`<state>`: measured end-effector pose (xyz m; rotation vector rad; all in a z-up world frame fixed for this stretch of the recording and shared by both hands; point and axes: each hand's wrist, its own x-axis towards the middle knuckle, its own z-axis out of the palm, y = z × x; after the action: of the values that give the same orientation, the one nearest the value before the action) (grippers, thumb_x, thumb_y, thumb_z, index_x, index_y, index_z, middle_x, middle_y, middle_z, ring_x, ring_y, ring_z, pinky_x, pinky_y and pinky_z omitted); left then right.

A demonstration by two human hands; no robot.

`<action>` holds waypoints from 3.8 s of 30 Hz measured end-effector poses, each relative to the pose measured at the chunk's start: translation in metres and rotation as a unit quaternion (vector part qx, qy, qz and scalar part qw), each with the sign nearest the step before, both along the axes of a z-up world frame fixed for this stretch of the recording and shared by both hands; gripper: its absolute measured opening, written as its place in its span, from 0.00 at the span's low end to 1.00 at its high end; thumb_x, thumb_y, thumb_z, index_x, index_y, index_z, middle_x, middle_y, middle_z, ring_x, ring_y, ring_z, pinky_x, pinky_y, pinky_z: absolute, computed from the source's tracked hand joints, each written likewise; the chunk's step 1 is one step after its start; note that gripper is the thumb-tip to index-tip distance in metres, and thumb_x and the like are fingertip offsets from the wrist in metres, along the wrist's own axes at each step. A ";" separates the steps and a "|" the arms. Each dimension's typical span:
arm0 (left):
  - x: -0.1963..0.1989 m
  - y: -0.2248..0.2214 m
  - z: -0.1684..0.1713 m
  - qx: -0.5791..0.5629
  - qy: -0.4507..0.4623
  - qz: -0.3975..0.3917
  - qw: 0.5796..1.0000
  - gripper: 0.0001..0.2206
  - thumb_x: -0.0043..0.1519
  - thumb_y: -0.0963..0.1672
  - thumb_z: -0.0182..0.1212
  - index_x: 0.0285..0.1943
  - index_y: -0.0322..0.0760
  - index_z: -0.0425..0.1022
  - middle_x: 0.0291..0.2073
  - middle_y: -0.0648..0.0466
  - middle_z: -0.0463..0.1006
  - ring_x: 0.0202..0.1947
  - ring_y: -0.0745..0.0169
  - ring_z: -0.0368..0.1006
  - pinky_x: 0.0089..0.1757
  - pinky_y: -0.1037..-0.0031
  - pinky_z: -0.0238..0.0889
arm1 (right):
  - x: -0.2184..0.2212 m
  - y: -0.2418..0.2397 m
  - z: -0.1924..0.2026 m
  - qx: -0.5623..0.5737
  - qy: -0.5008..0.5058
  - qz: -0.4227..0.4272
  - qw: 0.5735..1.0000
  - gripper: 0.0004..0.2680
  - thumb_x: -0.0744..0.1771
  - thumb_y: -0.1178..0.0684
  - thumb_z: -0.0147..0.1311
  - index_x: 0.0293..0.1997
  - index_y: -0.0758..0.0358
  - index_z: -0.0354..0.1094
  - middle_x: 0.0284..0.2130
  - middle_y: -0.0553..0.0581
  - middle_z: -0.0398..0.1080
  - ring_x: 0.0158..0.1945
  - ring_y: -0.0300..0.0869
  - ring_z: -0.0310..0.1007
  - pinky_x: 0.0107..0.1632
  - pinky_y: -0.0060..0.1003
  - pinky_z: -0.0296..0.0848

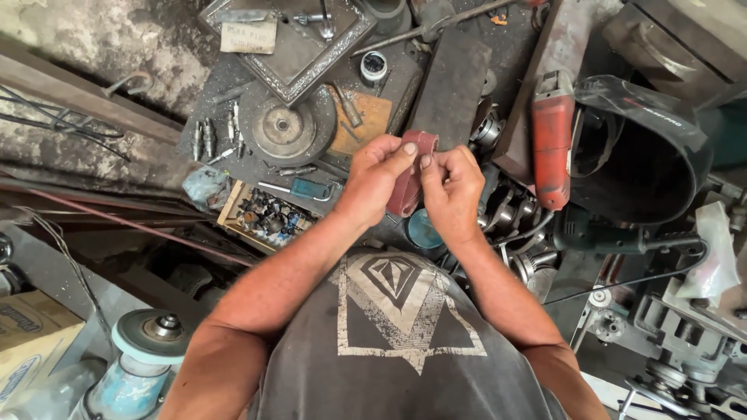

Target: A person is seen cleaning a small metal component with a cloth, then using a drill press to machine it, and finally finishing the surface with sandpaper at a workshop bench.

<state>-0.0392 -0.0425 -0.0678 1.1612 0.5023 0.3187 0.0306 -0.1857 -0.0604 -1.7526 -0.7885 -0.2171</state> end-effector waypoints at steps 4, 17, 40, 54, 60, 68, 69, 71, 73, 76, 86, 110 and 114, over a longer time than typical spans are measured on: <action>-0.003 0.037 0.031 -0.155 0.043 0.158 0.974 0.04 0.75 0.45 0.63 0.49 0.43 0.75 0.19 0.51 0.73 0.13 0.57 0.72 0.18 0.68 0.68 | 0.003 -0.023 0.006 0.036 -0.054 -0.054 0.996 0.07 0.73 0.61 0.65 0.36 0.67 0.73 0.26 0.62 0.61 0.30 0.55 0.67 0.39 0.51 0.68; -0.032 0.052 0.031 0.202 -0.003 -0.044 0.978 0.19 0.78 0.55 0.55 0.39 0.43 0.77 0.24 0.61 0.76 0.26 0.72 0.69 0.33 0.76 0.65 | 0.209 -0.034 -0.006 -0.350 -0.231 -0.114 0.901 0.08 0.74 0.55 0.66 0.60 0.60 0.84 0.46 0.70 0.78 0.44 0.70 0.80 0.48 0.65 0.77; -0.078 0.066 0.013 0.301 0.044 -0.004 0.953 0.18 0.78 0.47 0.55 0.74 0.48 0.83 0.61 0.42 0.83 0.66 0.38 0.80 0.67 0.51 0.71 | 0.058 0.077 0.026 -0.218 0.078 0.362 0.903 0.09 0.74 0.57 0.57 0.60 0.57 0.82 0.39 0.61 0.86 0.48 0.54 0.88 0.54 0.53 0.82; -0.008 0.143 -0.007 0.314 0.005 0.033 0.949 0.10 0.69 0.45 0.64 0.36 0.42 0.86 0.22 0.49 0.83 0.30 0.55 0.84 0.35 0.64 0.73 | 0.084 0.117 0.032 -0.057 0.205 0.264 0.941 0.02 0.73 0.61 0.65 0.44 0.65 0.77 0.24 0.56 0.78 0.29 0.38 0.79 0.36 0.33 0.79; -0.016 0.162 0.066 0.315 0.069 -0.073 0.944 0.13 0.74 0.48 0.56 0.41 0.36 0.76 0.25 0.36 0.82 0.27 0.39 0.84 0.30 0.57 0.74 | 0.183 0.153 0.127 0.117 0.254 0.079 0.957 0.04 0.73 0.53 0.55 0.47 0.62 0.71 0.23 0.66 0.78 0.25 0.49 0.86 0.34 0.39 0.88; -0.015 0.179 0.045 0.311 0.035 -0.042 0.949 0.05 0.72 0.42 0.58 0.49 0.31 0.74 0.25 0.30 0.82 0.19 0.35 0.82 0.18 0.58 0.71 | 0.230 0.232 0.114 0.194 0.318 0.236 0.897 0.06 0.72 0.48 0.66 0.46 0.56 0.76 0.36 0.52 0.77 0.39 0.38 0.76 0.45 0.36 0.79; -0.011 0.181 0.041 0.309 0.018 -0.048 0.950 0.05 0.71 0.40 0.59 0.54 0.36 0.74 0.25 0.36 0.83 0.17 0.44 0.81 0.18 0.64 0.73 | 0.222 0.237 0.108 0.174 0.315 0.243 0.901 0.06 0.72 0.48 0.66 0.47 0.56 0.76 0.36 0.52 0.77 0.39 0.38 0.76 0.45 0.36 0.79; -0.013 0.183 0.039 0.304 0.005 -0.049 0.951 0.09 0.71 0.39 0.60 0.59 0.41 0.73 0.25 0.42 0.84 0.15 0.54 0.80 0.18 0.70 0.76 | 0.209 0.240 0.100 0.136 0.304 0.252 0.908 0.05 0.72 0.49 0.66 0.47 0.56 0.77 0.36 0.53 0.77 0.40 0.38 0.76 0.46 0.36 0.79; -0.024 0.185 0.045 0.273 0.020 -0.044 0.961 0.13 0.73 0.40 0.55 0.66 0.44 0.72 0.26 0.41 0.85 0.15 0.53 0.80 0.18 0.72 0.77 | 0.197 0.236 0.096 0.104 0.289 0.256 0.916 0.05 0.73 0.50 0.66 0.48 0.57 0.77 0.36 0.53 0.77 0.40 0.39 0.76 0.47 0.37 0.79; -0.028 0.189 0.047 0.245 0.052 -0.028 0.968 0.10 0.75 0.40 0.53 0.61 0.41 0.78 0.28 0.39 0.86 0.13 0.51 0.80 0.15 0.74 0.76 | 0.185 0.226 0.095 0.064 0.260 0.258 0.928 0.04 0.73 0.52 0.67 0.48 0.58 0.78 0.37 0.54 0.78 0.41 0.39 0.77 0.49 0.37 0.79; 0.036 0.182 0.011 0.197 -0.011 -0.015 0.980 0.13 0.72 0.40 0.57 0.60 0.32 0.85 0.30 0.41 0.83 0.12 0.58 0.76 0.14 0.80 0.75 | 0.138 0.139 0.087 -0.068 0.167 0.206 0.962 0.02 0.75 0.56 0.67 0.51 0.60 0.81 0.37 0.56 0.80 0.43 0.40 0.78 0.54 0.39 0.78; 0.048 0.164 0.041 0.031 -0.030 0.074 0.996 0.07 0.73 0.38 0.65 0.49 0.20 0.85 0.30 0.41 0.82 0.22 0.60 0.78 0.14 0.77 0.72 | 0.093 0.179 0.027 -0.050 0.195 0.224 0.954 0.21 0.79 0.52 0.58 0.23 0.54 0.69 0.15 0.44 0.61 0.24 0.31 0.56 0.27 0.32 0.56; 0.048 0.165 0.044 0.028 -0.027 0.078 0.996 0.06 0.71 0.38 0.66 0.45 0.22 0.85 0.27 0.42 0.80 0.21 0.60 0.78 0.13 0.77 0.69 | 0.075 0.184 0.065 -0.020 0.239 0.236 0.942 0.20 0.78 0.53 0.58 0.24 0.54 0.67 0.16 0.45 0.60 0.24 0.32 0.56 0.28 0.31 0.56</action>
<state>0.0085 0.1225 -0.0242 1.1668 0.5399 0.4996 0.1053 -0.0015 0.0044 -1.5094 -0.8227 0.5332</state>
